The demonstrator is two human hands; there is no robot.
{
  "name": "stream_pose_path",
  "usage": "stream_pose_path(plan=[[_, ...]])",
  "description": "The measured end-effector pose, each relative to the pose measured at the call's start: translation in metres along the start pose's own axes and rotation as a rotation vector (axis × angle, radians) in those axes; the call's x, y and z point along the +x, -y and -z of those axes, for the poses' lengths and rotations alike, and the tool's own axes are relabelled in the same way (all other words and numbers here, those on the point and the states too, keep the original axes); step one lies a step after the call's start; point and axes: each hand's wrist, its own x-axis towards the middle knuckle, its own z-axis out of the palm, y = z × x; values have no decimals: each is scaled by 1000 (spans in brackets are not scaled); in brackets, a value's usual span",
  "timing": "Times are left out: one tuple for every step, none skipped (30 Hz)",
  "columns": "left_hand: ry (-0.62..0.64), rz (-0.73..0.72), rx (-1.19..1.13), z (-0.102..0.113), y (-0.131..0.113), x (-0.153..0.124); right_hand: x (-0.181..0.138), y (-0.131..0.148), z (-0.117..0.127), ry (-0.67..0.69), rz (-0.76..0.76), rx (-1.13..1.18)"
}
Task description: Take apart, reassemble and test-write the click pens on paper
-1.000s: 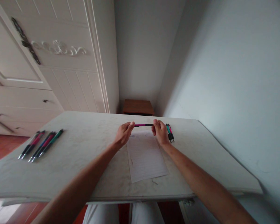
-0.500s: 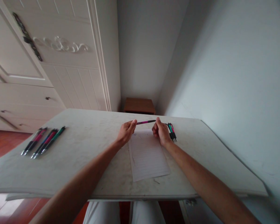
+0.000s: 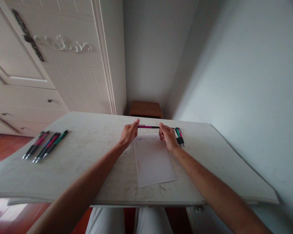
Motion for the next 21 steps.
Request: stream_pose_path(plan=[[-15, 18, -1, 1, 1, 1, 0, 1, 0, 7, -7, -6], [-20, 31, 0, 1, 2, 2, -1, 1, -1, 12, -15, -9], [-14, 39, 4, 2, 2, 2, -1, 2, -1, 14, -22, -8], [-6, 43, 6, 2, 3, 3, -1, 2, -1, 14, -29, -2], [2, 41, 5, 3, 3, 3, -1, 3, 0, 13, -37, 9], [8, 34, 0, 3, 3, 3, -1, 3, 0, 8, -46, 22], [11, 19, -8, 4, 3, 3, 0, 3, 1, 2, -58, 37], [11, -1, -17, 4, 3, 3, 1, 2, 1, -5, -72, 51], [12, -24, -25, 4, 3, 3, 1, 2, 2, -14, -86, 63], [16, -47, -29, 4, 3, 3, 2, 1, 2, -21, -97, 70], [20, -67, -27, 5, 3, 3, 3, 0, 3, -28, -104, 75], [25, -81, -25, 5, 3, 4, 3, -1, 3, -34, -107, 77], [30, -88, -23, 5, 3, 4, 4, -2, 3, -40, -107, 78], [32, -91, -26, 6, 3, 4, 4, -2, 3, -47, -104, 79], [35, -91, -34, 6, 3, 4, 5, -2, 3, -57, -100, 81], [37, -90, -44, 6, 3, 4, 5, -3, 3, -69, -95, 84], [38, -89, -53, 6, 3, 5, 5, -3, 3, -82, -90, 88], [38, -89, -59, 6, 3, 5, 5, -2, 3, -91, -87, 89], [35, -91, -57, 6, 4, 5, 5, -2, 3, -97, -83, 88], [29, -93, -46, 6, 4, 6, 5, -2, 2, -101, -80, 83], [21, -94, -27, 6, 5, 6, 5, -1, 2, -102, -79, 77]])
